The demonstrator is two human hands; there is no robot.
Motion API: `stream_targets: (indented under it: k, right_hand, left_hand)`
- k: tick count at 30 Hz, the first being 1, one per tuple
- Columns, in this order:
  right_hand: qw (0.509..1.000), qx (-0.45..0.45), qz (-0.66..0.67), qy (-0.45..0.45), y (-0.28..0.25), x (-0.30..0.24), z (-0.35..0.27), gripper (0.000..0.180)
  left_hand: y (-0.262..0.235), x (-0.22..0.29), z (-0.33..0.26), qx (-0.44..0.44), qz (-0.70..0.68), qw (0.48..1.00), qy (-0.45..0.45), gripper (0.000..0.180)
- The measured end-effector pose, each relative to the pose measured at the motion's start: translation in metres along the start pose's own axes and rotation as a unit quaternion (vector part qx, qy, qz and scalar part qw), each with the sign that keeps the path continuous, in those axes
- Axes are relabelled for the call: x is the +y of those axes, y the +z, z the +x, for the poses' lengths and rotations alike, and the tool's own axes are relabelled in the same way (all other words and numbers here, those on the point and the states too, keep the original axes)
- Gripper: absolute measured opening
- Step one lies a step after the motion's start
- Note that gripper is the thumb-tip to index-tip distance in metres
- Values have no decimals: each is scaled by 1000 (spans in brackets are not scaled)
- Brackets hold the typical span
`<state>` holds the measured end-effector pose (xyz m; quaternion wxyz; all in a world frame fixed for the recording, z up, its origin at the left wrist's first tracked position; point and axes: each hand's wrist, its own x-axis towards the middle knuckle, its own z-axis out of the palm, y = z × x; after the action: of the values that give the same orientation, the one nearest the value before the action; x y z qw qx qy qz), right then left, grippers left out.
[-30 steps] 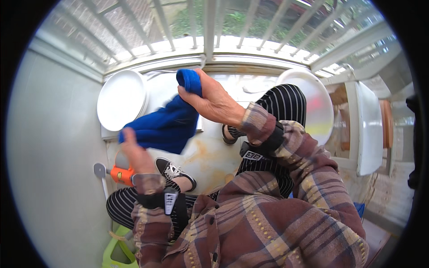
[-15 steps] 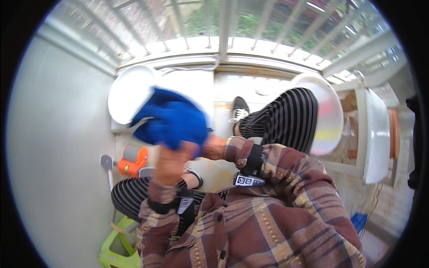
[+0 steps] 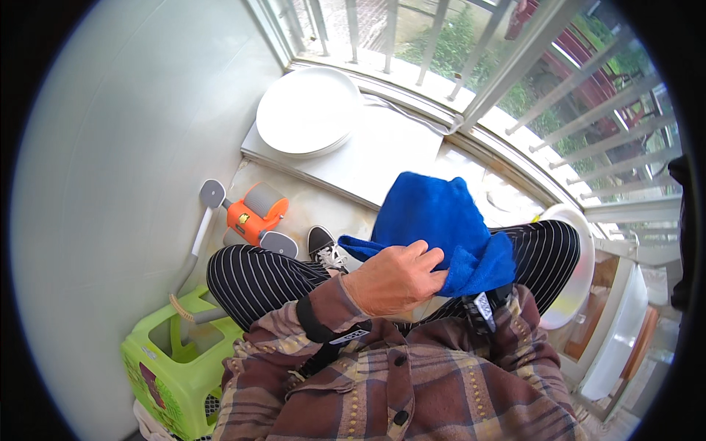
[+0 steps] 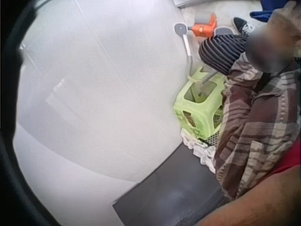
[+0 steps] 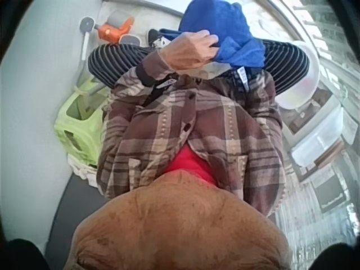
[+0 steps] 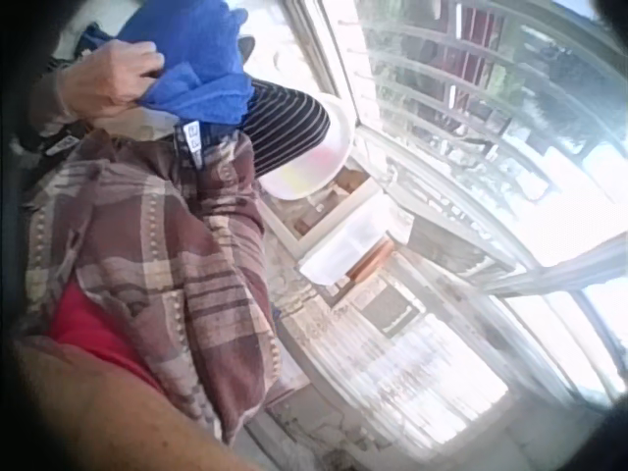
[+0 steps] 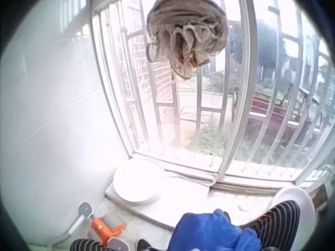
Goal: The person wipes a translucent plastic basin, a blue plastic bucket, and two white plates with a blue cloth. They handle each item one at a time, wiping the exterior and interior surfaces, then place them aside.
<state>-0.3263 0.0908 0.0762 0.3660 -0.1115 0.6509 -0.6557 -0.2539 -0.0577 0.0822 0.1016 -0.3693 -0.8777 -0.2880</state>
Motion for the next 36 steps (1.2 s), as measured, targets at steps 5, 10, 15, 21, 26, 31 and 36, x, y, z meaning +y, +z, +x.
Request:
stream_targets:
  k: [5, 10, 15, 21, 26, 31, 36]
  right_hand:
    - [989, 21, -116, -90, -11, -6, 13, 31]
    - [936, 44, -286, -198, -28, -36, 36, 28]
    - [865, 58, -426, -259, -42, -73, 46, 25]
    - [806, 32, -526, -270, -41, -89, 50, 22]
    - [781, 8, -570, -257, -34, -88, 69, 19]
    - [770, -5, -593, -235, -37, -86, 87, 17]
    - [772, 4, -593, -227, -36, -83, 89, 15]
  left_hand:
    - [13, -21, -12, -11, -94, 993, -68, 26]
    - [3, -79, -19, -35, -224, 961, -160, 38]
    - [-17, -218, -60, 147, -302, 765, -549, 33]
    - [38, -308, -156, 238, -128, 540, -797, 54]
    - [67, -364, -166, 337, -312, 422, -782, 65]
    - [84, -391, -169, 348, -334, 386, -787, 50]
    - [84, -382, -172, 347, -324, 438, -763, 49]
